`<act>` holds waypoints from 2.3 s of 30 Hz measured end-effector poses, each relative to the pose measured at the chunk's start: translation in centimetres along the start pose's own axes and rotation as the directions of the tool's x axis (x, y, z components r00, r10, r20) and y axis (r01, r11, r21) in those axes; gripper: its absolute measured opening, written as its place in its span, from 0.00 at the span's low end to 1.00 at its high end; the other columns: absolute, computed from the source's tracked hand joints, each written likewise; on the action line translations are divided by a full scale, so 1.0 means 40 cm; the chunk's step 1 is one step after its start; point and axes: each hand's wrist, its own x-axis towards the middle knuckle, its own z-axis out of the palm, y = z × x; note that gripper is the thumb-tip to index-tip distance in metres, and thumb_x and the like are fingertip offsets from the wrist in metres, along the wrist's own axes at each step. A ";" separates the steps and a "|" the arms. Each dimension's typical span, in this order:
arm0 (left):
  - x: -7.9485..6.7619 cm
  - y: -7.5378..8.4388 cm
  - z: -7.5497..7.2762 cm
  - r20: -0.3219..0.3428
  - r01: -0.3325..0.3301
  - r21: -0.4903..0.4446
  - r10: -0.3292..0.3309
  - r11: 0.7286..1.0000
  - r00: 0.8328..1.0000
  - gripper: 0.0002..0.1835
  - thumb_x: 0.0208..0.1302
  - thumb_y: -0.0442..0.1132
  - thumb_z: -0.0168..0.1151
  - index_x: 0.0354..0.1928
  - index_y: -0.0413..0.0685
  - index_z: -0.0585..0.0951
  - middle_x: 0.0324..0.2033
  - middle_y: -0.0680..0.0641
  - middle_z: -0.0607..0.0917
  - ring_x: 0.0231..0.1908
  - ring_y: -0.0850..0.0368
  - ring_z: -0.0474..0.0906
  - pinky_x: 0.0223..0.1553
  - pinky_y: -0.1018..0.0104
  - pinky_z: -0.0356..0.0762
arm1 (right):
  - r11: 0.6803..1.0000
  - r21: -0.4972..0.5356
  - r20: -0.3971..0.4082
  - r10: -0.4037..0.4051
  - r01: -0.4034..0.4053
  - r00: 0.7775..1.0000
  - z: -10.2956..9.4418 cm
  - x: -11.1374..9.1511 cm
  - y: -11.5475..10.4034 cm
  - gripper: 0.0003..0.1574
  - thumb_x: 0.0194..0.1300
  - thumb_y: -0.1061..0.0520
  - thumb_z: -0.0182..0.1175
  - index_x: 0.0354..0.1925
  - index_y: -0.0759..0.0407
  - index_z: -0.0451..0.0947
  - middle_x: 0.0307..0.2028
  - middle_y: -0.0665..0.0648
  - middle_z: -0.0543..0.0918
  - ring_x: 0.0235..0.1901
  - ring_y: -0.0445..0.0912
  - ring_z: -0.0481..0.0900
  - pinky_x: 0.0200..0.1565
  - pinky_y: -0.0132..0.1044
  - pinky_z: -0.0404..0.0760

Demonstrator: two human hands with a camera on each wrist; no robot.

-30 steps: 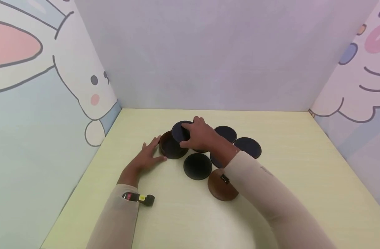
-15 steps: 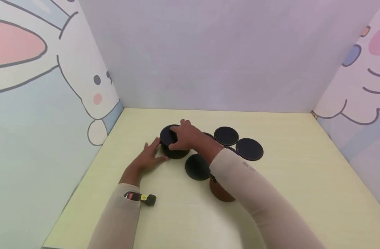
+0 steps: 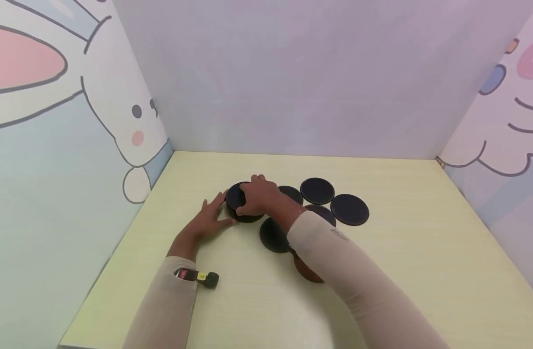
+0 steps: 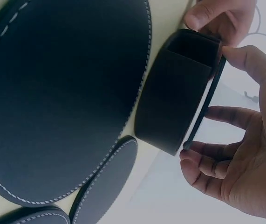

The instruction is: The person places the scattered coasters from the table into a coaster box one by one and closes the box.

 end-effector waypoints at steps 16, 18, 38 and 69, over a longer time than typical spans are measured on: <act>-0.003 0.002 -0.001 -0.010 -0.025 0.010 0.025 1.000 1.000 0.56 0.72 0.64 0.69 0.90 0.67 0.45 0.90 0.41 0.44 0.87 0.25 0.28 0.84 0.23 0.33 | 0.999 -0.041 -0.022 0.026 -0.027 0.999 0.006 -0.009 0.010 0.49 0.71 0.28 0.65 0.80 0.47 0.71 0.73 0.62 0.76 0.72 0.58 0.71 0.73 0.63 0.74; -0.003 0.001 -0.001 -0.013 -0.027 0.013 0.027 1.000 1.000 0.56 0.72 0.64 0.69 0.90 0.67 0.46 0.90 0.40 0.45 0.87 0.25 0.29 0.84 0.23 0.32 | 0.999 -0.046 -0.018 0.025 -0.026 1.000 0.005 -0.012 0.013 0.49 0.71 0.28 0.65 0.80 0.48 0.71 0.72 0.62 0.76 0.72 0.58 0.71 0.72 0.63 0.74; 0.000 -0.005 0.003 -0.021 -0.031 0.029 0.032 0.999 0.999 0.56 0.72 0.64 0.69 0.90 0.66 0.46 0.90 0.43 0.47 0.88 0.30 0.33 0.86 0.28 0.30 | 0.992 -0.125 -0.057 0.007 -0.014 0.998 0.035 -0.017 0.001 0.51 0.70 0.24 0.63 0.80 0.46 0.71 0.74 0.60 0.76 0.73 0.56 0.72 0.72 0.64 0.74; -0.004 -0.016 0.009 -0.028 -0.061 0.016 0.061 0.998 0.998 0.56 0.72 0.63 0.70 0.91 0.61 0.47 0.89 0.38 0.46 0.86 0.23 0.31 0.84 0.22 0.30 | 0.998 0.031 -0.082 0.054 -0.051 0.995 -0.007 -0.104 0.168 0.47 0.78 0.28 0.58 0.82 0.50 0.69 0.79 0.63 0.69 0.78 0.62 0.69 0.73 0.70 0.72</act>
